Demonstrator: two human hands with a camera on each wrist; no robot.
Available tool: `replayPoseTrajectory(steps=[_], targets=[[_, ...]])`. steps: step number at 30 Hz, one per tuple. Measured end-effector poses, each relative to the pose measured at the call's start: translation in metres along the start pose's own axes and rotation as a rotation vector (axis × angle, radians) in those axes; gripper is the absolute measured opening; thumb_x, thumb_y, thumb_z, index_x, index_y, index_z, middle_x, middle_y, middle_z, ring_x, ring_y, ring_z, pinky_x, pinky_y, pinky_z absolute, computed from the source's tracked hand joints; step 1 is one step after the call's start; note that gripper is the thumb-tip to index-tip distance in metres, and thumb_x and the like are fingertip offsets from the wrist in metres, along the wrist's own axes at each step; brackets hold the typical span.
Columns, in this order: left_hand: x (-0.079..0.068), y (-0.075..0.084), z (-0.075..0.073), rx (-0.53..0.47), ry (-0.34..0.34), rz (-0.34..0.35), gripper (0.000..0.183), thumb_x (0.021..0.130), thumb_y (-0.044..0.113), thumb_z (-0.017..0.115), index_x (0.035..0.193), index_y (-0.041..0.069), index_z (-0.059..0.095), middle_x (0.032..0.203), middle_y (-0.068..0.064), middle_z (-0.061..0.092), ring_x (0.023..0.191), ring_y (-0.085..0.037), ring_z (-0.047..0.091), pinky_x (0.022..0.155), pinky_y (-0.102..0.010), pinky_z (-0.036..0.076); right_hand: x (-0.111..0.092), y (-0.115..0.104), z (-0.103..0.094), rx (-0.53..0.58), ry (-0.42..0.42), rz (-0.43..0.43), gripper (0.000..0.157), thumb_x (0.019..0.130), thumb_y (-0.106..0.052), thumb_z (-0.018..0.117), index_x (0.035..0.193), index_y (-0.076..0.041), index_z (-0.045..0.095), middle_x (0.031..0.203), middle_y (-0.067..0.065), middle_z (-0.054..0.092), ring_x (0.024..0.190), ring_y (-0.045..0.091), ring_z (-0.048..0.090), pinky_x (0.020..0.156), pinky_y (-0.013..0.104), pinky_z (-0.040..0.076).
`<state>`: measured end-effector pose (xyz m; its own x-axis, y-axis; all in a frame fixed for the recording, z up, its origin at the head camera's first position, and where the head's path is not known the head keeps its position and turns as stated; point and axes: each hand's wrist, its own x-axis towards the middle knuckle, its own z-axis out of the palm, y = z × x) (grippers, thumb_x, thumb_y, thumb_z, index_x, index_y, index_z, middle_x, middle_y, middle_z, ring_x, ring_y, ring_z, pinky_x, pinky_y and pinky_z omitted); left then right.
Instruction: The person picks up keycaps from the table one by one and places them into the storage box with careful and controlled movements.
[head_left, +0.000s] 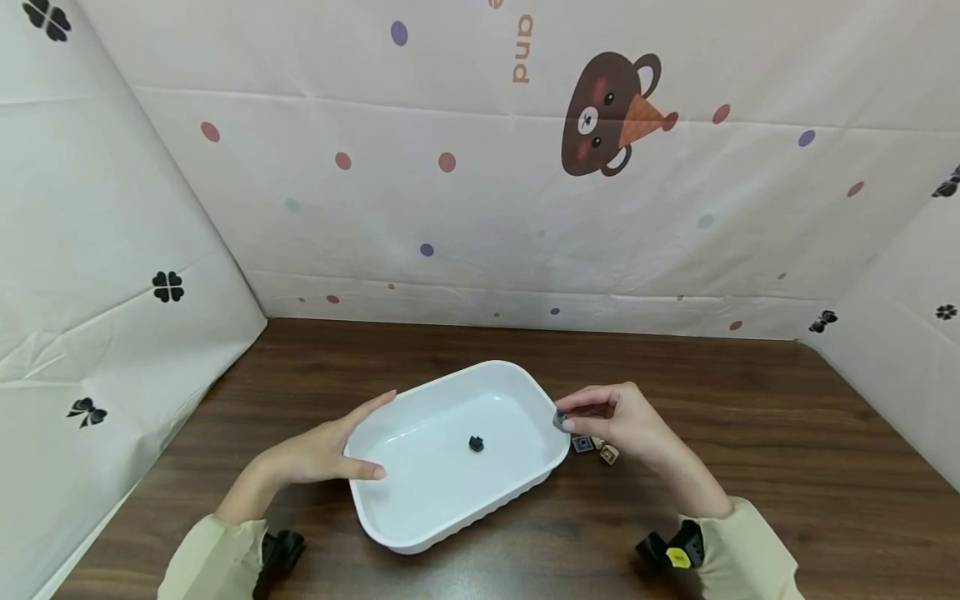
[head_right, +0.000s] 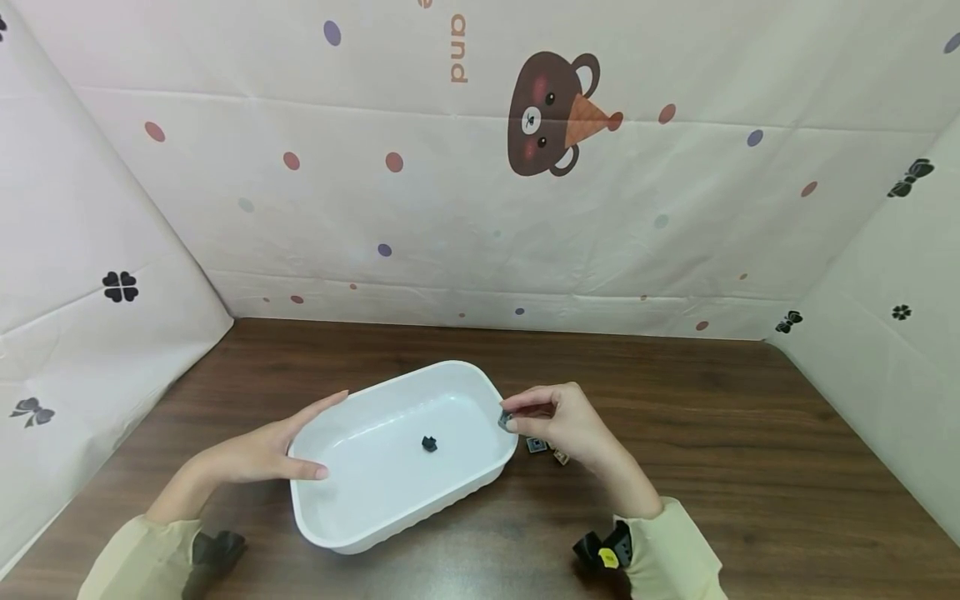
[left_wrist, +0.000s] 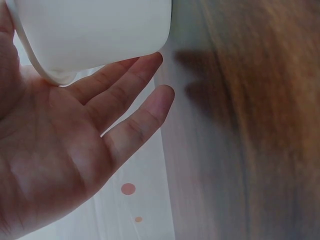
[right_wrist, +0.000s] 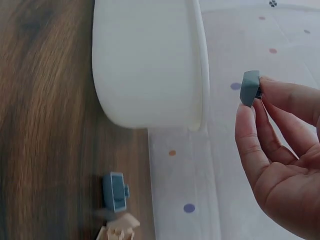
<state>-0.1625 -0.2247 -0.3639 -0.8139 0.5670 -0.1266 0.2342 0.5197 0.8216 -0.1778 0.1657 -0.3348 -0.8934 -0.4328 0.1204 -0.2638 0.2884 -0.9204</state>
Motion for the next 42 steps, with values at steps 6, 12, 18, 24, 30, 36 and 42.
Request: replayPoseTrajectory(steps=[6,12,18,24,30,36,42], targets=[[-0.001,-0.001,-0.001,0.010,0.005,-0.005,0.093,0.079,0.030,0.071,0.147,0.017,0.009,0.144,-0.021,0.024,0.116,-0.031,0.045,0.090,-0.049,0.037,0.005,-0.007,0.008,0.001,-0.020,0.012,0.031,0.078,-0.006,0.070,0.102,0.013,0.062,0.096,0.020,0.064,0.081,0.009,0.062,0.068,0.025,0.051],[-0.002,-0.001,-0.002,0.003,0.003,-0.004,0.093,0.079,0.029,0.071,0.147,0.018,0.009,0.143,-0.021,0.026,0.114,-0.029,0.046,0.089,-0.048,0.038,0.013,-0.012,0.014,-0.033,-0.026,0.028,0.028,0.079,-0.008,0.070,0.101,0.009,0.065,0.096,0.017,0.066,0.080,0.012,0.062,0.068,0.025,0.051],[-0.002,-0.002,-0.002,0.016,0.008,-0.002,0.093,0.079,0.030,0.070,0.147,0.017,0.008,0.143,-0.021,0.026,0.115,-0.030,0.046,0.089,-0.049,0.037,0.023,-0.011,0.022,-0.052,-0.039,0.014,0.026,0.078,-0.006,0.070,0.100,0.008,0.066,0.094,0.015,0.066,0.077,0.014,0.062,0.067,0.024,0.051],[-0.001,-0.003,-0.001,0.007,0.013,-0.027,0.093,0.079,0.032,0.071,0.147,0.020,0.010,0.143,-0.018,0.028,0.112,-0.027,0.047,0.089,-0.047,0.038,0.031,-0.011,0.031,-0.074,-0.058,0.008,0.024,0.078,-0.007,0.071,0.099,0.005,0.068,0.093,0.013,0.067,0.079,0.015,0.062,0.068,0.024,0.050],[0.000,-0.002,0.000,0.006,0.009,-0.017,0.092,0.079,0.032,0.071,0.147,0.020,0.010,0.142,-0.018,0.030,0.112,-0.026,0.048,0.090,-0.046,0.038,0.036,-0.011,0.039,-0.080,-0.076,-0.004,0.023,0.078,-0.005,0.070,0.098,0.005,0.068,0.091,0.014,0.068,0.081,0.018,0.063,0.069,0.024,0.049],[0.000,-0.001,0.001,-0.007,-0.002,-0.002,0.093,0.079,0.029,0.071,0.147,0.019,0.009,0.141,-0.018,0.031,0.112,-0.026,0.049,0.089,-0.047,0.038,0.040,-0.006,0.046,-0.093,-0.097,0.001,0.023,0.078,-0.006,0.071,0.098,0.005,0.068,0.092,0.012,0.069,0.082,0.016,0.063,0.069,0.024,0.048],[0.001,-0.001,0.001,-0.007,0.001,-0.010,0.093,0.079,0.029,0.071,0.147,0.020,0.009,0.141,-0.018,0.032,0.111,-0.025,0.049,0.090,-0.046,0.038,0.044,0.000,0.054,-0.167,-0.116,0.009,0.020,0.076,-0.004,0.072,0.094,0.003,0.070,0.089,0.009,0.069,0.081,0.015,0.059,0.067,0.024,0.046]])
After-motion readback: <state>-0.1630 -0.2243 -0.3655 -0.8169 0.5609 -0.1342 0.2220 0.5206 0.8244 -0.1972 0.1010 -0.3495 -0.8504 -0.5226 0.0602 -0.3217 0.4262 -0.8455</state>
